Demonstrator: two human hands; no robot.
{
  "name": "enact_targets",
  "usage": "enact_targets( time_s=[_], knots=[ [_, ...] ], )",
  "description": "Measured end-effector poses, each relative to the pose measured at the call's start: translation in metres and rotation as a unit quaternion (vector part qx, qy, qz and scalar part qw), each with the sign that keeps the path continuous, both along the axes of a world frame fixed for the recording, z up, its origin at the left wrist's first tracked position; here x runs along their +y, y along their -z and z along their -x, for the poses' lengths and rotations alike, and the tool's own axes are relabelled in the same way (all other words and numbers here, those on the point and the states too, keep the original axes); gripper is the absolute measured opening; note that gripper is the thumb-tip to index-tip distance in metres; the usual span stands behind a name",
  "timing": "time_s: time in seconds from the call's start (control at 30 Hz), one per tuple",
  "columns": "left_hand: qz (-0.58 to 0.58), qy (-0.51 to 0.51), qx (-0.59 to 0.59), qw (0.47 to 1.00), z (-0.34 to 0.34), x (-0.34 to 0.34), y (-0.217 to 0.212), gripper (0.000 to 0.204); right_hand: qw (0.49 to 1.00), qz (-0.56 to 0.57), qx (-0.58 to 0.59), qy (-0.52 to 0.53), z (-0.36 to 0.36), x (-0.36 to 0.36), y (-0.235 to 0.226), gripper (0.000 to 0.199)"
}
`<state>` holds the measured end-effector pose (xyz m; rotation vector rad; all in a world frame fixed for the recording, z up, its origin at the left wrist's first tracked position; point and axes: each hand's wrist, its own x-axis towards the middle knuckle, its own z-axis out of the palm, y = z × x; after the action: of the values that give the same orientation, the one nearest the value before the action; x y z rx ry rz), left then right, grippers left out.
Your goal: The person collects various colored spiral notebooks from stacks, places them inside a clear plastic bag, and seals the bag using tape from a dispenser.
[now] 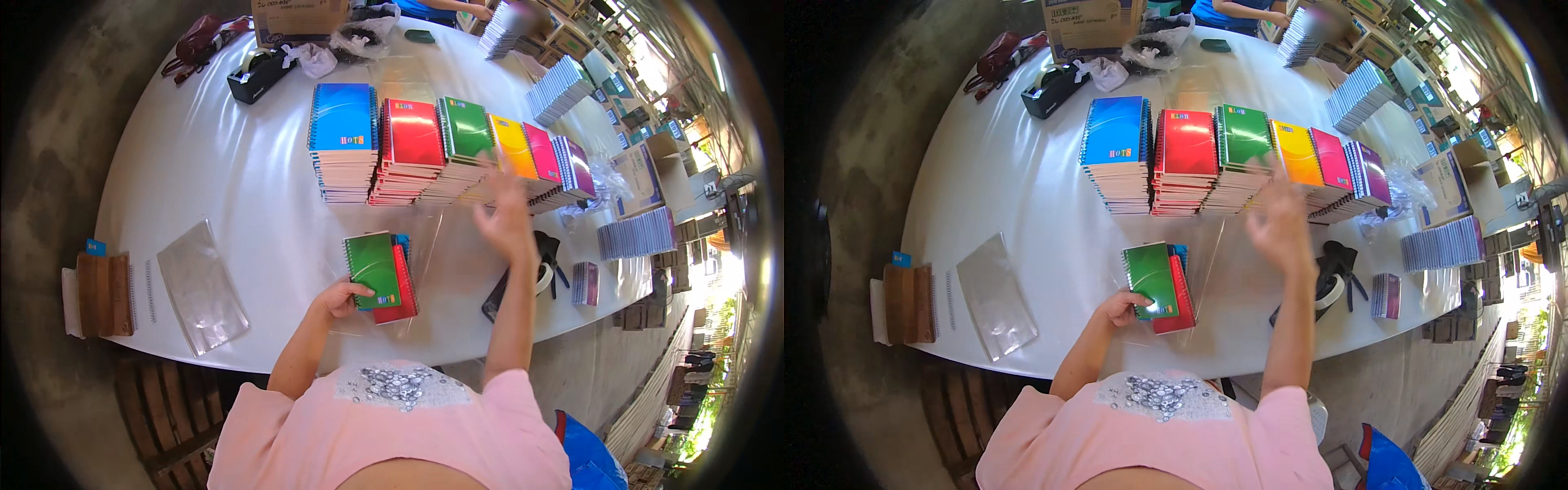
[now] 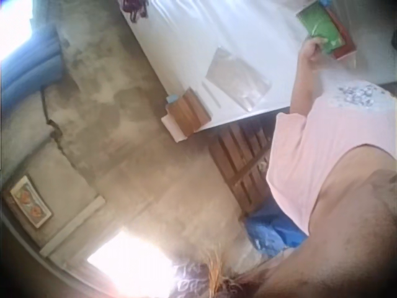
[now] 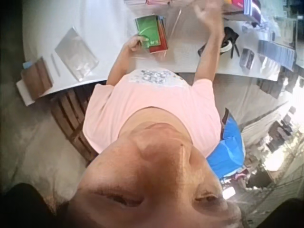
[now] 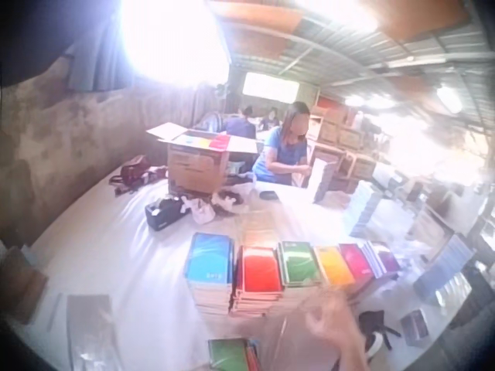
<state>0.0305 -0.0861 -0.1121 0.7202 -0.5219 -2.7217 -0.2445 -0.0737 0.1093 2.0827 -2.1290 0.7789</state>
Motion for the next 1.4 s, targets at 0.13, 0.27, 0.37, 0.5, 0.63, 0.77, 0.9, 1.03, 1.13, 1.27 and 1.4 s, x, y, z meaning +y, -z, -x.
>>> enact_targets(
  time_s=[0.13,0.27,0.37,0.5,0.63,0.77,0.9,1.03,1.13,1.27,1.4],
  knots=[
    [0.044,0.076,-0.003,0.996,0.024,0.001,-0.017,0.052,0.991,-0.020,0.092,0.089,0.100,0.000,0.021,0.059],
    [0.025,-0.006,-0.014,1.000,0.037,0.008,-0.039,0.052,0.986,0.140,0.073,0.047,0.091,0.017,0.029,0.036],
    [0.011,-0.030,-0.019,0.999,0.038,0.004,-0.045,0.054,0.950,0.290,0.118,0.015,0.019,0.057,0.017,0.026],
    [-0.077,-0.037,0.115,0.990,0.034,0.008,-0.051,0.052,0.985,0.064,0.068,-0.144,-0.059,0.100,0.059,0.036],
    [0.052,-0.018,-0.071,0.996,0.045,0.010,-0.052,0.050,0.980,0.038,0.025,-0.193,-0.048,0.089,0.076,0.034],
    [0.020,-0.076,-0.052,0.996,0.036,0.009,-0.049,0.047,0.987,0.095,0.107,0.070,0.062,0.039,0.011,0.056],
    [0.025,-0.050,-0.040,0.998,0.050,-0.001,-0.058,0.045,0.973,0.023,0.165,0.157,0.156,0.027,0.016,0.061],
    [0.032,-0.081,-0.058,0.994,0.048,-0.003,-0.055,0.045,0.966,0.061,0.210,0.136,0.171,0.032,0.039,0.038],
    [0.076,-0.056,-0.080,0.992,0.049,-0.007,-0.061,0.046,0.925,0.302,0.138,0.185,0.130,0.049,0.027,0.024],
    [0.002,-0.085,-0.009,0.996,0.050,-0.002,-0.056,0.057,0.948,0.305,0.091,-0.021,0.018,0.081,0.019,0.021],
    [-0.024,-0.089,0.099,0.991,0.053,0.004,-0.059,0.050,0.966,0.041,0.086,-0.242,-0.058,0.095,0.068,0.035]
  ],
)
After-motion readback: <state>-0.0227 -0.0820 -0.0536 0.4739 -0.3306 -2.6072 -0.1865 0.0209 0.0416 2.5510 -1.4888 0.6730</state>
